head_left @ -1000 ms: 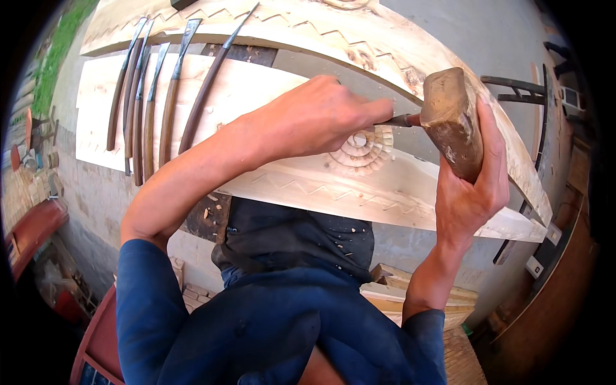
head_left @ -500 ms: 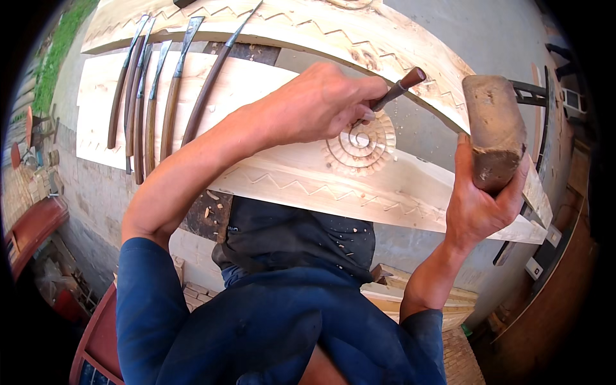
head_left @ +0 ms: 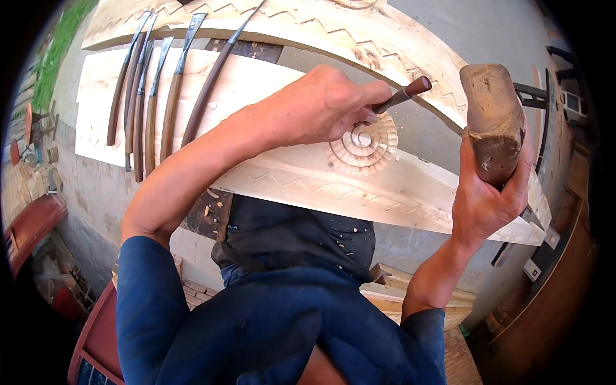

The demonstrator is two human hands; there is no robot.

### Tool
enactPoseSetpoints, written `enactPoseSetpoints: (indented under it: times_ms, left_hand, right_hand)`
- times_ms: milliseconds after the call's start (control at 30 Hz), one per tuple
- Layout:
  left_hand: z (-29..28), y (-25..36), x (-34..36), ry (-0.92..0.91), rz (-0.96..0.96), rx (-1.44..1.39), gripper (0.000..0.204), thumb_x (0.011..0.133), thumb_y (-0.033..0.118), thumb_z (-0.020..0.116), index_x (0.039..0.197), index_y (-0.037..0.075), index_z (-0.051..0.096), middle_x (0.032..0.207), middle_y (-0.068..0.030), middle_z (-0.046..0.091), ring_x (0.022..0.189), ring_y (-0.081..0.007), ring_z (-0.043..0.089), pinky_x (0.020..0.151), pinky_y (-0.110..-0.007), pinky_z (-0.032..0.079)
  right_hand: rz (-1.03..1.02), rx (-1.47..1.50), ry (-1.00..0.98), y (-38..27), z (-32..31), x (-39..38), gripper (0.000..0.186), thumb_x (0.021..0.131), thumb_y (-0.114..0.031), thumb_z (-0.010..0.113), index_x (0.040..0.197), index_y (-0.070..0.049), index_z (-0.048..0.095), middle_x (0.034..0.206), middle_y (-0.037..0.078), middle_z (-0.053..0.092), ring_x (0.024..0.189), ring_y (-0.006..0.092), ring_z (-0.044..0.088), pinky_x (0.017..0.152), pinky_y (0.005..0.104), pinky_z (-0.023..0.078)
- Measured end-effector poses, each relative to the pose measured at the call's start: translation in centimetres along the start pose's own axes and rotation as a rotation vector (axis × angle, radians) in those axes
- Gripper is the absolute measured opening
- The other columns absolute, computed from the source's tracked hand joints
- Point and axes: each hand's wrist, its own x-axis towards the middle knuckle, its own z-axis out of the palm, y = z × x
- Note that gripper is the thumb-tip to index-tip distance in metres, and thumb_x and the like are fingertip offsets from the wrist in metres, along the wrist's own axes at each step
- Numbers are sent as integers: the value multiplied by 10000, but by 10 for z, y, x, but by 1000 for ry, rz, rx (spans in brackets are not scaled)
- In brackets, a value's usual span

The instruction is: The person carves a spiral pattern into a piece of wood using a gouge and a wooden mallet.

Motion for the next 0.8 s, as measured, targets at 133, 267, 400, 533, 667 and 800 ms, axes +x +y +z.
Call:
enactPoseSetpoints:
  times_ms: [133,267,400,533,667,800]
  left_hand:
    - [-4,0,7,-20,-14,-46,187,956,58,724,1108,49,613,780,-193,723,712,-419,711,616,-486,518]
    - [-4,-2,7,-17,-24,-71,181,957,58,726,1103,42,620,779,-187,719,721,-421,705,638,-493,513]
    - [-3,1,1,-30,-47,-17,180,964,78,733,1092,43,611,755,-180,703,700,-419,697,625,-492,510]
    - [5,7,-7,-17,-24,6,179,966,86,739,1067,37,599,727,-175,689,666,-405,688,598,-481,507]
    - [9,8,-11,-18,33,111,180,959,71,735,1047,36,581,696,-173,668,659,-400,695,579,-492,509]
    - [10,-8,-6,103,-65,-168,178,967,76,738,1020,16,580,733,-172,692,680,-396,702,582,-460,509]
  right_hand:
    - [83,-37,81,5,-4,-1,594,798,-78,976,1319,-12,698,1246,86,760,1094,178,709,997,329,569]
    - [161,-1,99,6,-5,-2,560,808,-86,974,1289,3,701,1236,82,759,1087,182,715,1002,336,578]
    - [162,-48,103,4,-4,-4,542,822,-75,961,1291,7,702,1248,85,759,1104,186,718,1008,342,581]
    - [145,83,146,1,-1,-4,552,829,-13,929,1334,-26,704,1295,94,760,1138,213,729,1017,347,580]
    - [-112,-126,-174,6,5,8,732,794,123,841,1461,-125,670,1396,81,739,1274,284,713,1063,381,581]
    - [-79,4,-62,1,6,6,692,815,109,846,1450,-104,668,1415,87,730,1276,279,711,1070,397,583]
